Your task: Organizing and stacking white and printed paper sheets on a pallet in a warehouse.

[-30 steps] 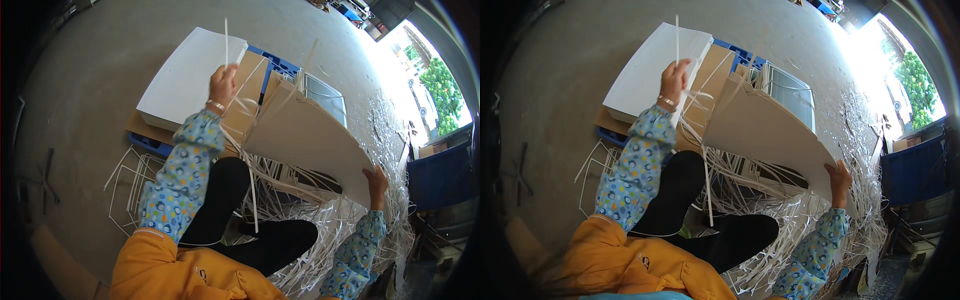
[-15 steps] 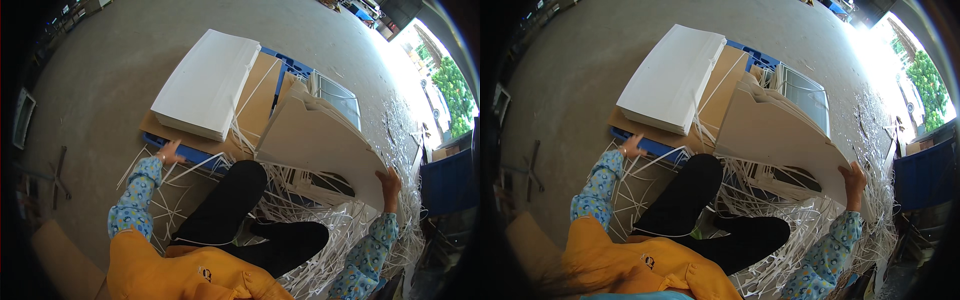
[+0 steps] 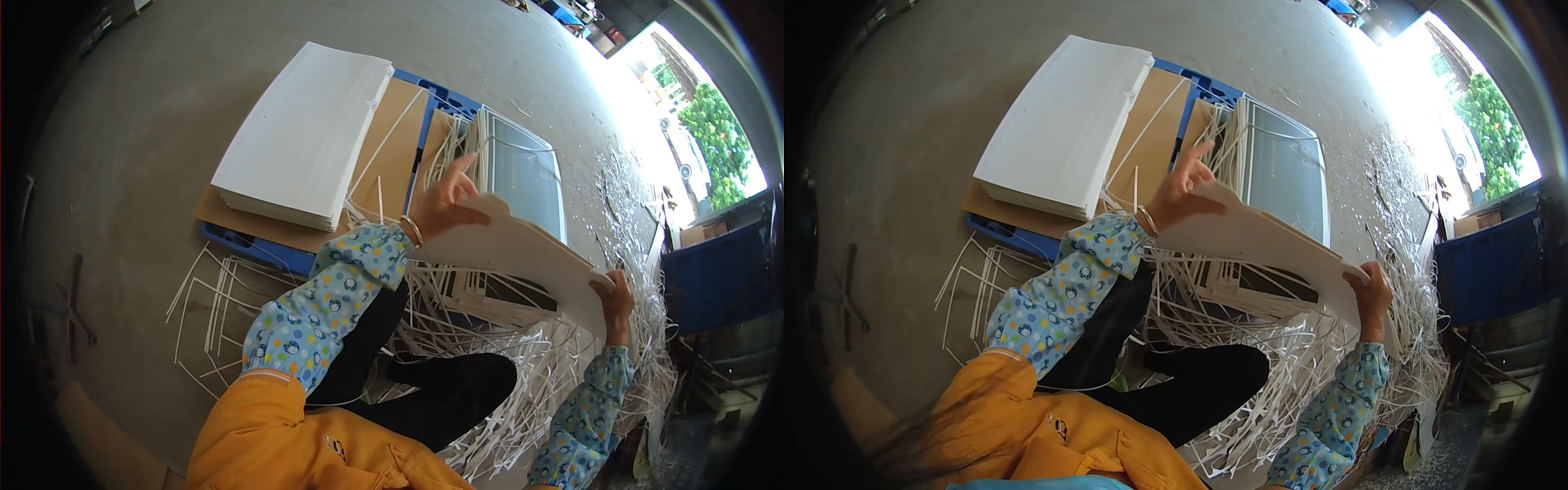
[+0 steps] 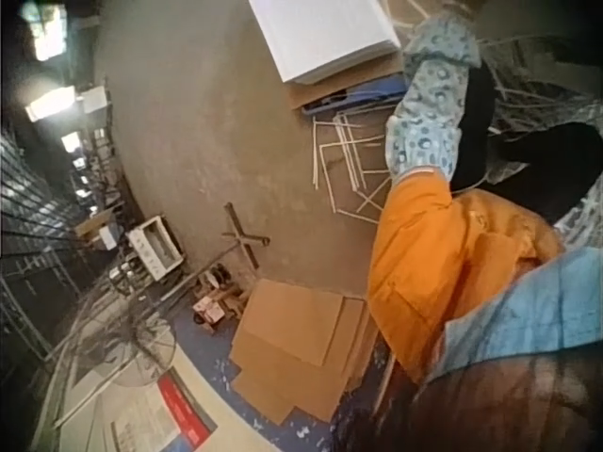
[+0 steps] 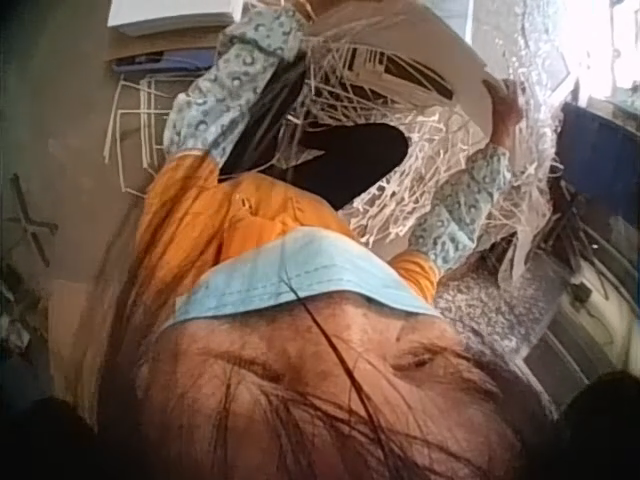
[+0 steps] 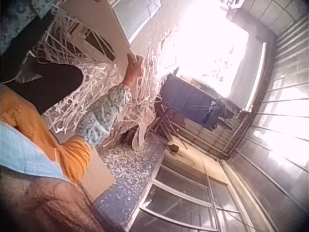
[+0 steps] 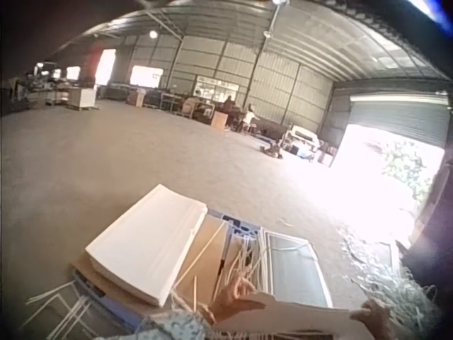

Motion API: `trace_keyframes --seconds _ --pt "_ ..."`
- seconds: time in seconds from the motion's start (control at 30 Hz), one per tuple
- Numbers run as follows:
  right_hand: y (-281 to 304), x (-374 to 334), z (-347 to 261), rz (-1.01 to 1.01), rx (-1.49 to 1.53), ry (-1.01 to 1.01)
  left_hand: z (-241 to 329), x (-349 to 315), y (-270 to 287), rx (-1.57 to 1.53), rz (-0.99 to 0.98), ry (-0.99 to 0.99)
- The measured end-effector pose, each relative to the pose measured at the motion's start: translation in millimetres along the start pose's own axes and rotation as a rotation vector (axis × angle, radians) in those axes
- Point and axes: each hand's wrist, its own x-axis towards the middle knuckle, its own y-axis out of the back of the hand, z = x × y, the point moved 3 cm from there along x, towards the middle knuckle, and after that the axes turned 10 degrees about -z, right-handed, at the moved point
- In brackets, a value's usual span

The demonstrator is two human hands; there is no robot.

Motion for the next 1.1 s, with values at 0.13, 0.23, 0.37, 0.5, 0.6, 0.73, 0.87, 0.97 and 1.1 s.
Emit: trace_keyframes --seconds 0.13,0.23,0.37,0.5,0.6,0.73,0.87,0.97,1.1 --pt "-12 21 12 -0.031 -0.182 0.012 -31 8 -13 -0.085 0.111 -0.025" --pt "-2 22 3 0.091 -0.208 0.142 -33 11 -11 -0.279 0.112 0.014" --pt "-4 21 -42 0.095 -0.11 0.196 -20 19 26 -0.238 0.145 0.058" --pt "-1 30 -52 0.083 -0.072 0.269 22 35 25 -0.054 0.333 -0.16" --pt "-5 31 -57 0.079 -0.051 0.288 26 43 20 0.177 0.546 0.024" --pt "1 19 -53 0.244 -0.155 0.343 29 49 17 0.421 0.682 0.047" --pt "-15 11 -12 0.274 -0.246 0.178 23 51 21 0.505 0.741 -0.089" --pt "-28 11 16 0.195 -0.134 0.168 30 50 18 0.43 0.586 -0.042" --pt "-24 12 -32 0.297 -0.185 0.338 33 38 42 0.492 0.623 -0.152"
